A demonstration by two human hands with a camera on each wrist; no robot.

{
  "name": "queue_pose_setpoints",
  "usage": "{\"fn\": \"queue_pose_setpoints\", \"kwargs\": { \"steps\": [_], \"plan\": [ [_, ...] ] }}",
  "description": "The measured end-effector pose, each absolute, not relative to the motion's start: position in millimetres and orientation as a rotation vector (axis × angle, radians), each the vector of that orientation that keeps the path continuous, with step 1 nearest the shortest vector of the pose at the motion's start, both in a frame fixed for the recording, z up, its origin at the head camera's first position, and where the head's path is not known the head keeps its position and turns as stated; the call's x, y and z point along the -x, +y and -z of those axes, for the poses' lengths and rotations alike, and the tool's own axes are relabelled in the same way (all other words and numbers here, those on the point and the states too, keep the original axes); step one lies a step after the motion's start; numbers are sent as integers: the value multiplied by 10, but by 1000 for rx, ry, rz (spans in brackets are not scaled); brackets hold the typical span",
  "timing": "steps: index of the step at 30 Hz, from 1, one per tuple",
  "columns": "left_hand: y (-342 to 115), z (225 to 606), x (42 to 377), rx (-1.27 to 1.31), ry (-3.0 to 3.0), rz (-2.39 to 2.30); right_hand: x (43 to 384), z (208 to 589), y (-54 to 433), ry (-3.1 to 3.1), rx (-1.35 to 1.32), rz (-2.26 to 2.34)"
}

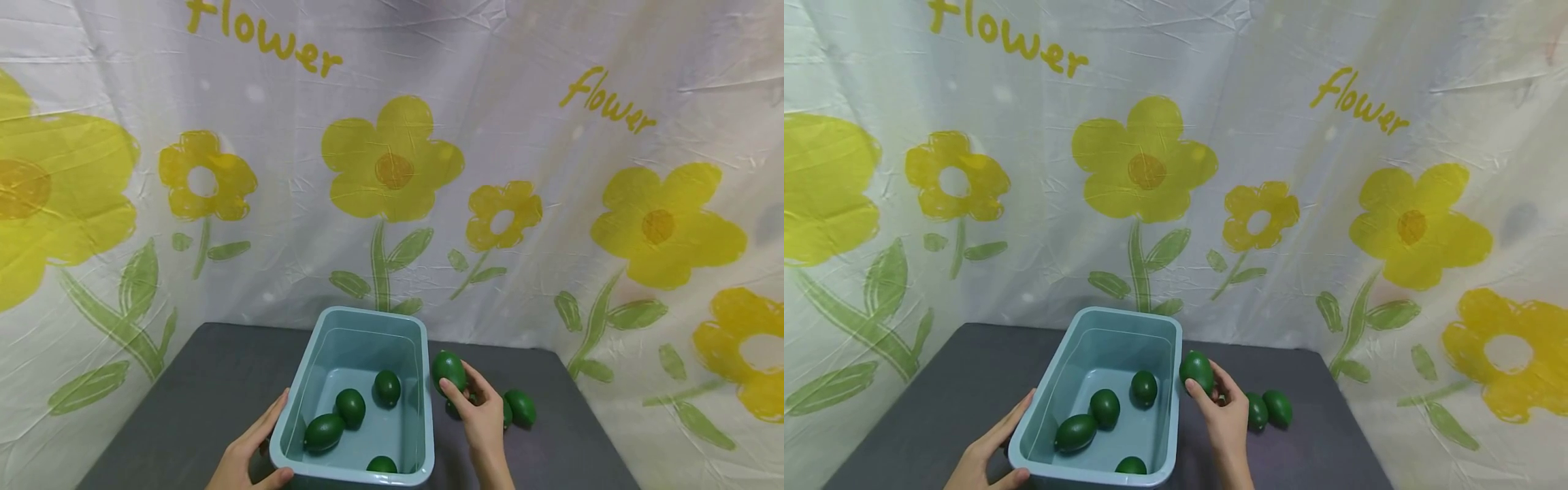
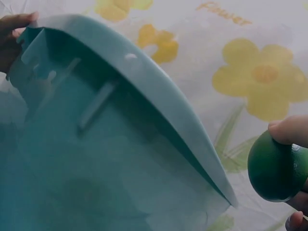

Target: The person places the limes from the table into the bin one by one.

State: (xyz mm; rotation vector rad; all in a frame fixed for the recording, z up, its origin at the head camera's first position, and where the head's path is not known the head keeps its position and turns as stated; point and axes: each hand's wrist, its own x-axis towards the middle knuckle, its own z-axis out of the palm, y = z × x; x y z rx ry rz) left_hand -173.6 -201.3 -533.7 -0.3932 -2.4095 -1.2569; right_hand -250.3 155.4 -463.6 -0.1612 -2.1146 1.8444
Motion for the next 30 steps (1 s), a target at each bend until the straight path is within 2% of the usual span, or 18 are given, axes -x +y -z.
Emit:
{"fn": "queue_pose_setpoints", "kwargs": {
  "steps": [17,30],
  "plan": [
    [-2022,5342,1729,374,-2422,1231,2542,4545,1224,-2151,-15,-1854],
    [-2020,5314,1726,359,-2442,1240,2641,4548,1128,-2330,-198,-1606]
  ]
}}
